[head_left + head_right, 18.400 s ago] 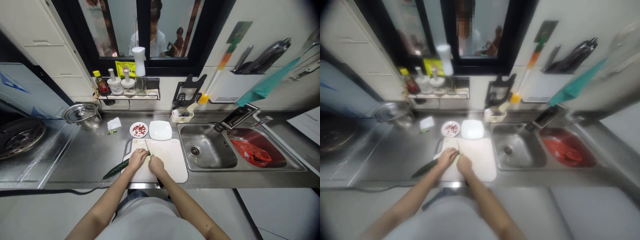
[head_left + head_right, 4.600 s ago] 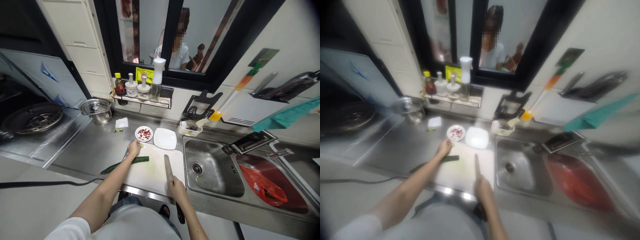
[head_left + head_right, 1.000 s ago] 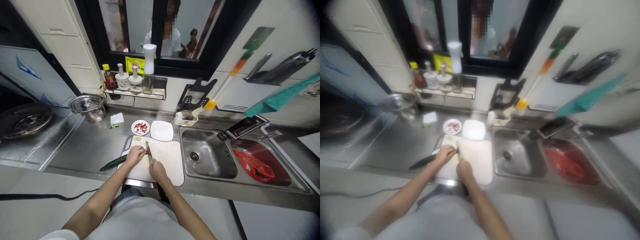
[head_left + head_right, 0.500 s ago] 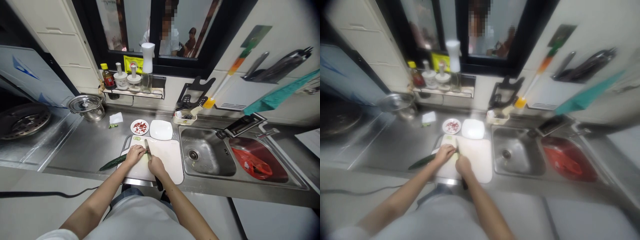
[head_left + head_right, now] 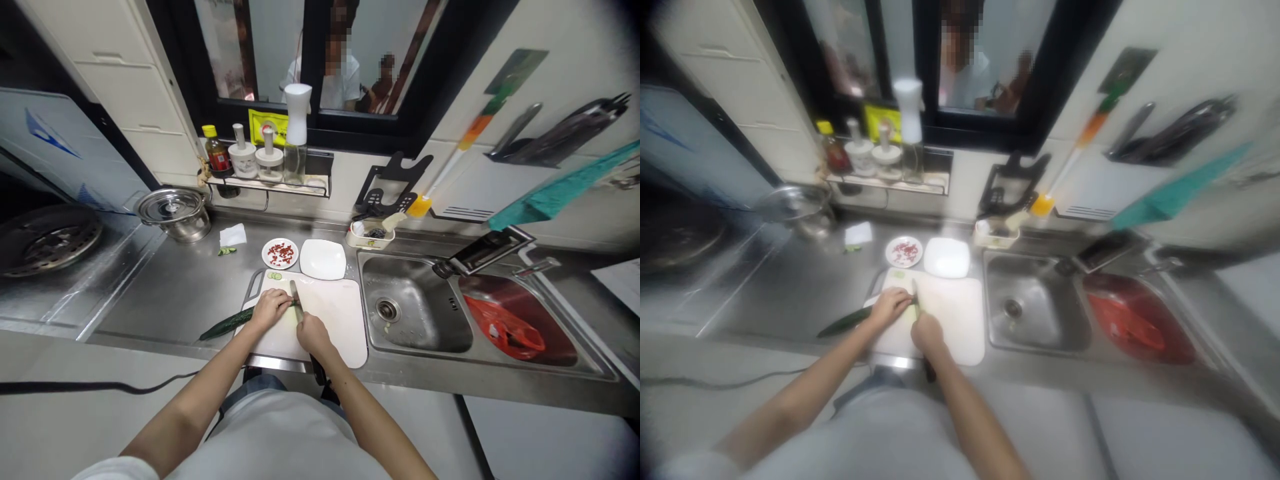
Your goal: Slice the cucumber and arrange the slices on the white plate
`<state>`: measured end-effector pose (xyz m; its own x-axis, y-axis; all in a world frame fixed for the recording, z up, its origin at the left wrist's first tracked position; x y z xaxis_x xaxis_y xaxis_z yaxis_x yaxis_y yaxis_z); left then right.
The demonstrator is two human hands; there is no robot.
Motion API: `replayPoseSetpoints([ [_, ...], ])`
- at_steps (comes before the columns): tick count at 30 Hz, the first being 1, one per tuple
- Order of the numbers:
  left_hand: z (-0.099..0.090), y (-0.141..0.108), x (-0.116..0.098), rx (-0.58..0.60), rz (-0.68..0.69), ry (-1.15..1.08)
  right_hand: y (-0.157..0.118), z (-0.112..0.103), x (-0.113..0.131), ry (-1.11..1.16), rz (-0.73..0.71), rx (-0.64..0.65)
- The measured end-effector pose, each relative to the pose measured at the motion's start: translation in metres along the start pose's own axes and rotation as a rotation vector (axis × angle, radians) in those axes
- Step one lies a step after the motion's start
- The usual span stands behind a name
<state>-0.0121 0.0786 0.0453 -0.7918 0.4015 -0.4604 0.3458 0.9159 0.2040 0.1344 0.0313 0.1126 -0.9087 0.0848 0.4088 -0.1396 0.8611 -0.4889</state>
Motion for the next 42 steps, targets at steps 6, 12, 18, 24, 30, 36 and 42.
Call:
replayPoseSetpoints([
  [6, 0.000, 0.000, -0.001, 0.008, -0.001, -0.001, 0.013, 0.001, 0.003, 0.015, -0.021, -0.024],
  [12, -0.004, 0.000, -0.003, 0.015, -0.004, 0.008, 0.020, 0.001, 0.007, 0.017, -0.023, -0.043],
  [18, -0.003, 0.000, -0.002, 0.023, -0.011, -0.004, 0.008, 0.003, 0.002, -0.005, -0.001, -0.002],
  [24, -0.001, 0.000, -0.001, 0.021, -0.013, -0.007, 0.009, 0.003, 0.002, -0.010, -0.007, -0.003],
  [30, -0.003, 0.000, -0.002, 0.018, -0.013, -0.003, 0.025, 0.008, 0.006, -0.006, -0.034, -0.040],
  [36, -0.002, 0.000, -0.002, 0.020, -0.014, 0.009, 0.030, 0.012, 0.006, -0.005, -0.032, -0.055],
  [42, -0.002, 0.000, -0.001, 0.028, -0.016, -0.005, 0.024, 0.015, 0.001, -0.003, -0.020, -0.044],
])
Point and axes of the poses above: each hand's wrist, its own y-axis towards the middle knuckle, its own z-axis out of the palm, x = y × z, the point moved 4 cm from there along y, towards the middle knuckle, and after that the axes turned 5 degrees about y, right-handed, at the moved point
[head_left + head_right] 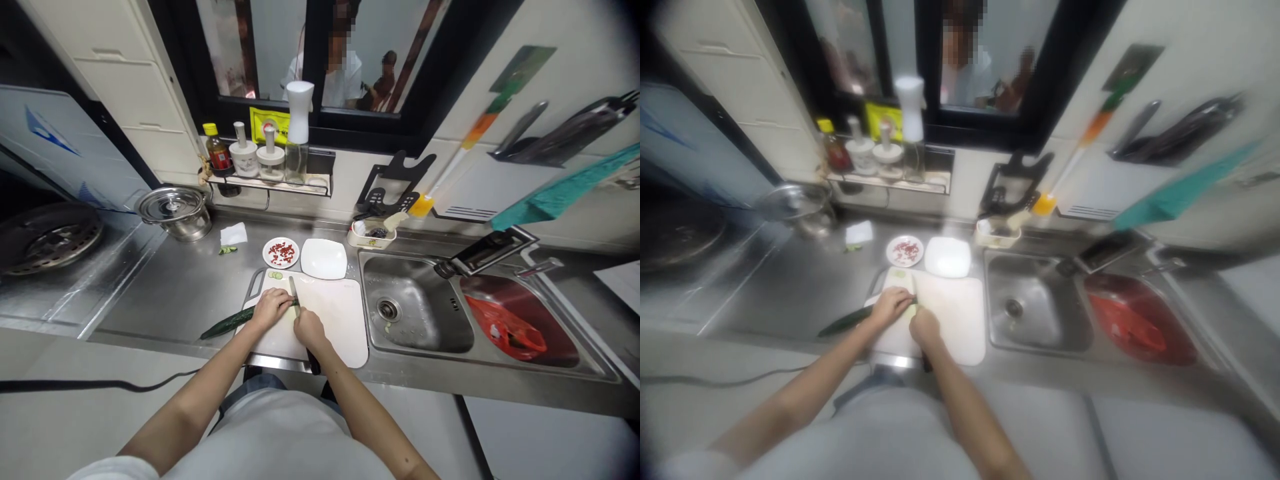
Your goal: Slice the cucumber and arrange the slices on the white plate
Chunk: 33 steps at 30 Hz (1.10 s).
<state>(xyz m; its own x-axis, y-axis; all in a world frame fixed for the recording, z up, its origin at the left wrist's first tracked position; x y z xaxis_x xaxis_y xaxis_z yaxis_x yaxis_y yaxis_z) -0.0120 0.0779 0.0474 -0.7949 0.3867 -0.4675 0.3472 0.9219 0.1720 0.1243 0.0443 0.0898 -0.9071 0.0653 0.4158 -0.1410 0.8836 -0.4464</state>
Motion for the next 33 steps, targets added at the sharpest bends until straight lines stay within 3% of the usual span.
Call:
replayPoseSetpoints([
  [23, -0.001, -0.001, -0.001, -0.007, -0.001, -0.001, 0.015, 0.002, 0.010, 0.039, 0.014, -0.067],
  [33, -0.003, -0.001, -0.002, -0.006, -0.006, -0.007, -0.017, 0.013, -0.001, -0.003, 0.076, -0.002],
])
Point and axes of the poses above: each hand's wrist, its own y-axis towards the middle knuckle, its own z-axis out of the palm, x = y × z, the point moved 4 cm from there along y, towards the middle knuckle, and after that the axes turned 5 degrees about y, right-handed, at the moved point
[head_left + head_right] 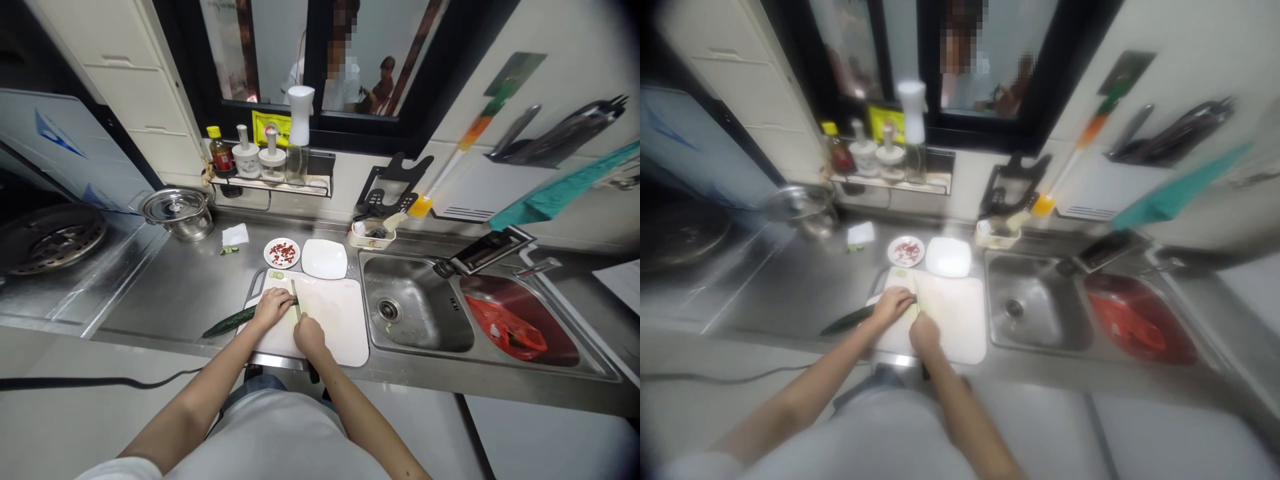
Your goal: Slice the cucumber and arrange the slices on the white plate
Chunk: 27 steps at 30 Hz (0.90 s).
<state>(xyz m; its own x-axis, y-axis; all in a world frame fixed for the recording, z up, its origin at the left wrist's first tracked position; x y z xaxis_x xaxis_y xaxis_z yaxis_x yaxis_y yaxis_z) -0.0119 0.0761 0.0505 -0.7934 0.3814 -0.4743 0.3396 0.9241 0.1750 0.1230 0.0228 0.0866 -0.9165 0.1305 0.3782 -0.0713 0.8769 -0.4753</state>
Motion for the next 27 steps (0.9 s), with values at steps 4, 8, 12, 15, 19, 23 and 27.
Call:
replayPoseSetpoints([
  [4, -0.001, 0.000, -0.002, -0.005, -0.006, 0.010, -0.011, 0.004, -0.004, -0.016, 0.021, 0.001],
  [8, -0.001, 0.000, -0.003, -0.009, -0.008, 0.011, -0.007, 0.002, -0.002, -0.012, 0.027, 0.003],
  [12, -0.001, 0.000, -0.003, -0.002, -0.012, 0.010, 0.008, -0.005, 0.005, 0.004, 0.014, -0.008],
  [15, -0.001, 0.000, -0.002, 0.001, -0.014, 0.005, 0.019, -0.010, 0.011, 0.033, -0.003, -0.034],
  [19, -0.002, 0.000, -0.003, 0.010, -0.016, 0.002, 0.028, -0.012, 0.015, 0.056, -0.017, -0.056],
  [23, -0.003, 0.000, -0.003, 0.006, -0.021, 0.004, 0.028, -0.012, 0.016, 0.038, -0.028, -0.063],
  [27, -0.002, 0.000, -0.003, 0.006, -0.018, 0.009, 0.021, -0.009, 0.013, 0.008, -0.025, -0.049],
])
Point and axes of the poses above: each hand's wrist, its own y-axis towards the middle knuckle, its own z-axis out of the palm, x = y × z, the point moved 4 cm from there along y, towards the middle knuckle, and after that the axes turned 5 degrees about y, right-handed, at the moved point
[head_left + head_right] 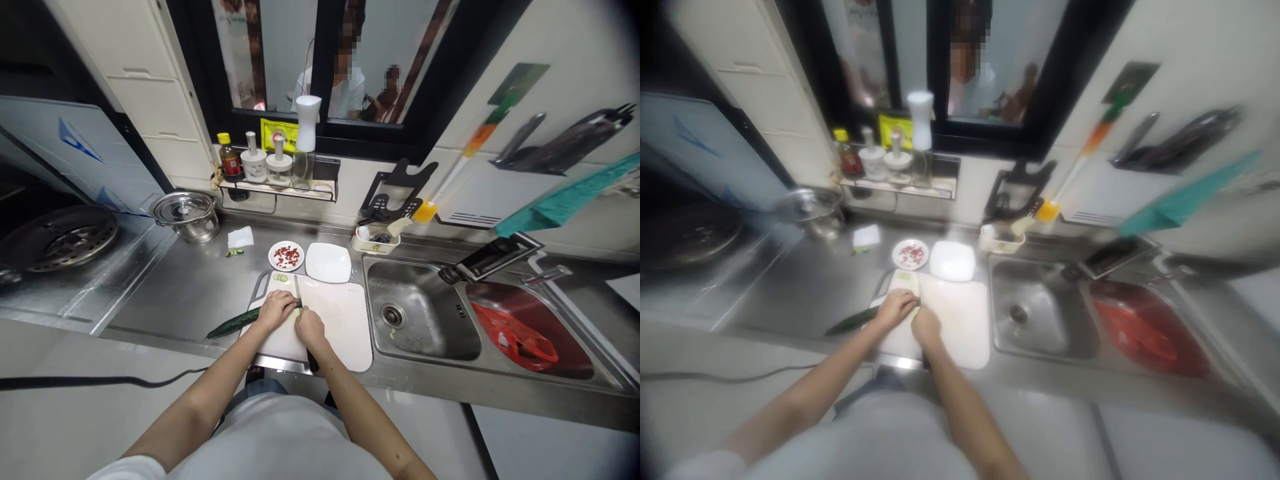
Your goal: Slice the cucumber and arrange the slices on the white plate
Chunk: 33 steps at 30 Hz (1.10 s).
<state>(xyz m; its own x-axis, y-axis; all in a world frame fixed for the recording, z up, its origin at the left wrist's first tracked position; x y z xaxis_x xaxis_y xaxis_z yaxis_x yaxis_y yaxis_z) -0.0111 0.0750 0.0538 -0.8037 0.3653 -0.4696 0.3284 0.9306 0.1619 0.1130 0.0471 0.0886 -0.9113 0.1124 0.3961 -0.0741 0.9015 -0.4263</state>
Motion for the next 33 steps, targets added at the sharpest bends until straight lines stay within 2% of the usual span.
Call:
replayPoseSetpoints([
  [13, -0.001, 0.000, -0.002, -0.004, 0.004, 0.019, -0.033, 0.004, -0.014, -0.026, 0.044, 0.070],
  [28, 0.000, -0.001, -0.002, -0.013, 0.021, 0.010, -0.049, 0.013, -0.031, -0.047, 0.030, 0.093],
  [33, 0.000, -0.001, -0.003, -0.003, 0.008, 0.027, -0.058, 0.007, -0.036, -0.056, 0.015, 0.114],
])
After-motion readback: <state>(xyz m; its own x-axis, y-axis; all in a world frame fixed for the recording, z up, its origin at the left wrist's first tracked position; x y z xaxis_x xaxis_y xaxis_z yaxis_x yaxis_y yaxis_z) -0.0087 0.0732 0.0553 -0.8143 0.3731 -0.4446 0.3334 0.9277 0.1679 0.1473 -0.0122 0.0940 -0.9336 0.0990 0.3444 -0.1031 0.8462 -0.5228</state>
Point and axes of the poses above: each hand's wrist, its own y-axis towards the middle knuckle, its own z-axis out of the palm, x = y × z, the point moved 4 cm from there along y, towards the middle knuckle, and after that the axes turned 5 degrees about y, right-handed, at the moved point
